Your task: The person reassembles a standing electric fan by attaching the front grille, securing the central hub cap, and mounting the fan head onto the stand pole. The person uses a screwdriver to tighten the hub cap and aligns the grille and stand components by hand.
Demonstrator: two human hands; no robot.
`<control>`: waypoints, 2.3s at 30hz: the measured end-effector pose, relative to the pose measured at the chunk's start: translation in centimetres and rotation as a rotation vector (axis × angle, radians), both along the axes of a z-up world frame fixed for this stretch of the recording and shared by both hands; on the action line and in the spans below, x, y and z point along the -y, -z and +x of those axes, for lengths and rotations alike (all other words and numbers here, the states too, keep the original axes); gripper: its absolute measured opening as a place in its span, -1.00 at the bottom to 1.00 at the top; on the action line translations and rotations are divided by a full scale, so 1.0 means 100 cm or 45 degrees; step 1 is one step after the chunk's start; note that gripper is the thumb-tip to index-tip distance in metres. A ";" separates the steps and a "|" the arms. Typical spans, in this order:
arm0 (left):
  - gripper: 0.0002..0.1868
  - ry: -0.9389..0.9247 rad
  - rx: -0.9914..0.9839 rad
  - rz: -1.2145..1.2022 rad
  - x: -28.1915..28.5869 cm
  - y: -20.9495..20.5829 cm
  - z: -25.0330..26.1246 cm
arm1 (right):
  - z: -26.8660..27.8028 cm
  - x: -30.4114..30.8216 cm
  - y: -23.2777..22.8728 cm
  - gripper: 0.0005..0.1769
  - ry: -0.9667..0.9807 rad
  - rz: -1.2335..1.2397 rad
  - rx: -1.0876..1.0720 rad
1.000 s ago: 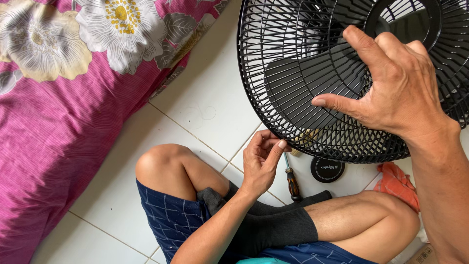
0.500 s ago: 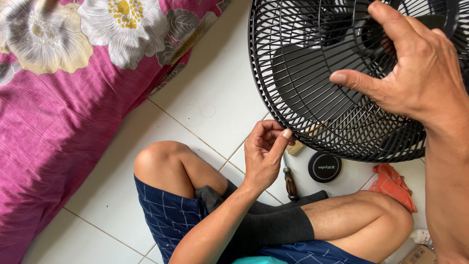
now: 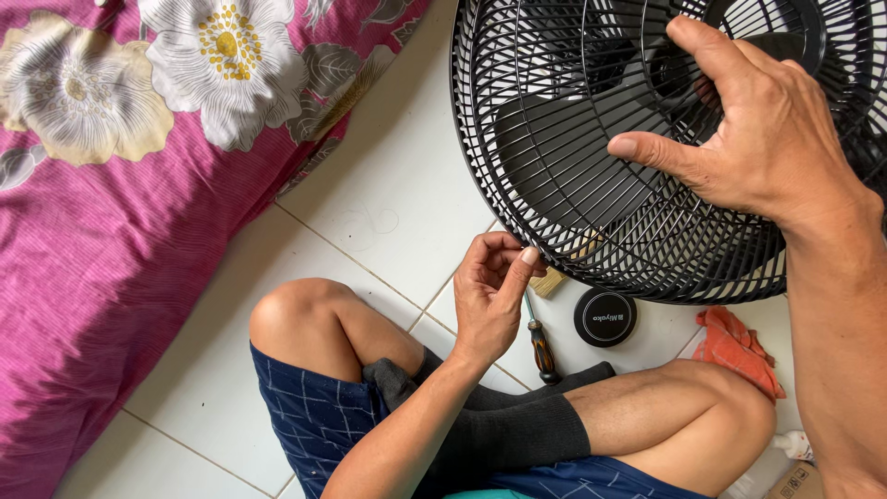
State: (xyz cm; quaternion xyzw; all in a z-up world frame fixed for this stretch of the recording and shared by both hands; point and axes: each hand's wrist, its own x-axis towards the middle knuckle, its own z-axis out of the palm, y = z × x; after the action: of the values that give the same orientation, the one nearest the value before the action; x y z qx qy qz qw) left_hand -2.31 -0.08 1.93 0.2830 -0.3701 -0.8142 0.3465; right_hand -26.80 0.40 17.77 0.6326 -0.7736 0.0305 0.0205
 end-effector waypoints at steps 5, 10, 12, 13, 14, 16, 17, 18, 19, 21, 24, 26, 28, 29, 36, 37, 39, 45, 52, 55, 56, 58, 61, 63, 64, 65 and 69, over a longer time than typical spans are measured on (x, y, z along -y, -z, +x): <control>-0.82 -0.005 -0.018 -0.014 -0.001 0.002 0.000 | -0.002 -0.007 0.008 0.16 -0.084 -0.067 -0.080; -0.81 0.002 0.028 -0.035 -0.001 0.004 0.004 | 0.007 -0.012 0.007 0.28 -0.108 -0.110 -0.208; -0.81 0.003 0.016 -0.033 -0.002 0.004 0.004 | 0.012 -0.014 0.007 0.27 -0.122 -0.122 -0.269; -0.81 0.002 0.033 -0.026 -0.002 0.004 0.005 | 0.014 -0.014 0.006 0.26 -0.137 -0.129 -0.255; -0.81 0.001 0.047 -0.020 -0.003 0.005 0.004 | 0.016 -0.013 0.006 0.26 -0.151 -0.138 -0.244; -0.81 -0.001 0.053 -0.015 -0.003 0.005 0.004 | 0.017 -0.013 0.004 0.26 -0.147 -0.142 -0.222; -0.80 -0.002 0.043 -0.016 -0.003 0.006 0.004 | 0.017 -0.014 0.002 0.27 -0.128 -0.137 -0.212; -0.80 -0.003 0.038 -0.014 -0.004 0.007 0.005 | 0.017 -0.014 0.002 0.28 -0.110 -0.130 -0.198; -0.80 0.001 0.041 -0.012 -0.004 0.007 0.006 | 0.018 -0.015 0.003 0.28 -0.119 -0.133 -0.195; -0.80 0.004 0.041 -0.011 -0.005 0.008 0.006 | 0.017 -0.015 0.004 0.29 -0.143 -0.144 -0.194; -0.80 -0.010 -0.002 0.003 -0.006 0.010 0.006 | 0.015 -0.017 0.006 0.31 -0.135 -0.141 -0.203; -0.79 0.005 0.007 -0.016 -0.006 0.012 0.007 | 0.014 -0.018 0.008 0.32 -0.131 -0.132 -0.214; -0.79 0.010 0.009 -0.030 -0.006 0.012 0.006 | 0.013 -0.017 0.009 0.33 -0.123 -0.127 -0.212; -0.79 0.010 0.008 -0.034 -0.006 0.012 0.007 | 0.013 -0.017 0.009 0.33 -0.117 -0.125 -0.204; -0.77 0.015 -0.047 0.006 -0.007 0.010 0.007 | 0.015 -0.016 0.010 0.31 -0.098 -0.112 -0.219; -0.77 0.017 -0.039 -0.001 -0.007 0.010 0.007 | 0.015 -0.016 0.010 0.31 -0.096 -0.117 -0.220; -0.77 0.023 -0.021 -0.013 -0.006 0.010 0.007 | 0.016 -0.016 0.010 0.30 -0.091 -0.128 -0.222; -0.77 0.028 -0.055 0.036 -0.005 0.004 0.008 | 0.020 -0.015 0.006 0.29 -0.113 -0.137 -0.244; -0.72 0.068 -0.084 0.103 -0.004 0.000 0.007 | 0.023 -0.020 -0.005 0.26 -0.163 -0.151 -0.347; -0.69 0.089 -0.122 0.154 -0.003 -0.001 0.006 | 0.024 -0.020 -0.009 0.27 -0.160 -0.169 -0.325; -0.67 0.111 -0.109 0.145 -0.003 -0.001 0.008 | 0.024 -0.019 -0.009 0.27 -0.171 -0.173 -0.326; -0.65 0.113 -0.102 0.135 -0.005 0.002 0.009 | 0.026 -0.018 -0.011 0.26 -0.172 -0.171 -0.318; -0.67 0.053 -0.101 0.128 -0.009 0.007 0.006 | 0.031 -0.016 -0.015 0.25 -0.175 -0.162 -0.297; -0.68 0.047 -0.073 0.127 -0.008 0.011 0.004 | 0.032 -0.014 -0.017 0.26 -0.188 -0.164 -0.289; -0.69 0.040 -0.073 0.128 -0.010 0.013 0.005 | 0.034 -0.013 -0.015 0.25 -0.190 -0.158 -0.287; -0.69 0.032 -0.073 0.130 -0.012 0.016 0.005 | 0.036 -0.012 -0.014 0.24 -0.193 -0.152 -0.284; -0.72 0.017 -0.092 0.166 -0.014 0.020 0.002 | 0.035 -0.007 -0.010 0.24 -0.172 -0.094 -0.212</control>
State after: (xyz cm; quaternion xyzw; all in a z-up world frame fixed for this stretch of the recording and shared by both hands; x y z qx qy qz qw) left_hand -2.12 1.28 -0.06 0.2728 -0.3053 -0.8487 0.3349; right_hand -23.30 1.06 18.79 0.6824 -0.7232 0.0077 0.1060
